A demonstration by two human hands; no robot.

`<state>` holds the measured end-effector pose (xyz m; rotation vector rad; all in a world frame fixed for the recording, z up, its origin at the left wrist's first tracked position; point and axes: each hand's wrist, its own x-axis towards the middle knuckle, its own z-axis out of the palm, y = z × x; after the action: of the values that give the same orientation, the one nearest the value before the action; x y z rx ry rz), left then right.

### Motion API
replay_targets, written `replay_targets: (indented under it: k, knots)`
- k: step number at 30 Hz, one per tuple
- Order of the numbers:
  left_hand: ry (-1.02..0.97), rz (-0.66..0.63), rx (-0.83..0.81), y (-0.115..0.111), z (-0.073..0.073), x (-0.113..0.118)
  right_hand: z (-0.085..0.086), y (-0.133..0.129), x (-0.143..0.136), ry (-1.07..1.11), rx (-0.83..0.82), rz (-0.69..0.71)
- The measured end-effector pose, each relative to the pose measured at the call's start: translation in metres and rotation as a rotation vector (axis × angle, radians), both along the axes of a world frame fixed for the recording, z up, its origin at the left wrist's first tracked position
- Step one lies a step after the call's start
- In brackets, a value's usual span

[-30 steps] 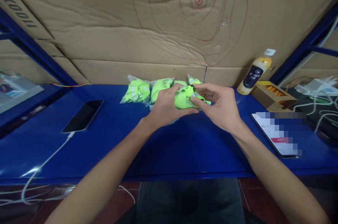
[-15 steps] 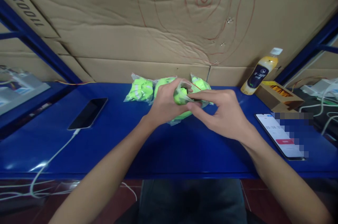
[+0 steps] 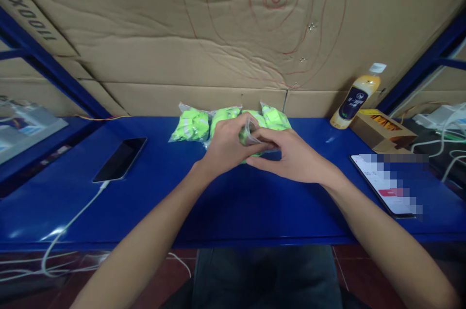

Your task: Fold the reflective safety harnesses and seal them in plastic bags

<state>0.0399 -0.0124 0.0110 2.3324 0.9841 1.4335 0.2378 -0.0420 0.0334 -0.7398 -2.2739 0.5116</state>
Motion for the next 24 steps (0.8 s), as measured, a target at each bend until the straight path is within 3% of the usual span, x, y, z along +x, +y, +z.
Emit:
replay_targets:
  k: [4,6,8,10,14,17,24]
  knots:
    - [-0.286,-0.011,-0.075,0.003,0.003,0.003,0.0,-0.005,0.001,0.256,0.446,-0.182]
    - [-0.39,-0.088,-0.129,0.005,0.0,0.004,-0.002,-0.002,0.001,0.359,0.55,-0.31]
    - [-0.486,-0.223,-0.21,0.008,-0.004,0.002,-0.007,0.004,0.0,0.435,0.419,-0.339]
    - [-0.559,-0.357,-0.282,0.01,-0.007,0.001,-0.013,0.012,-0.002,0.536,0.166,-0.276]
    - [-0.649,-0.354,-0.308,0.009,-0.006,0.004,-0.024,0.024,-0.006,0.778,-0.165,-0.212]
    - [-0.742,-0.301,-0.339,0.005,-0.002,0.01,-0.028,0.028,-0.008,0.9,-0.261,-0.22]
    - [-0.908,-0.243,-0.408,0.004,-0.002,0.015,-0.032,0.03,-0.008,1.021,-0.258,-0.269]
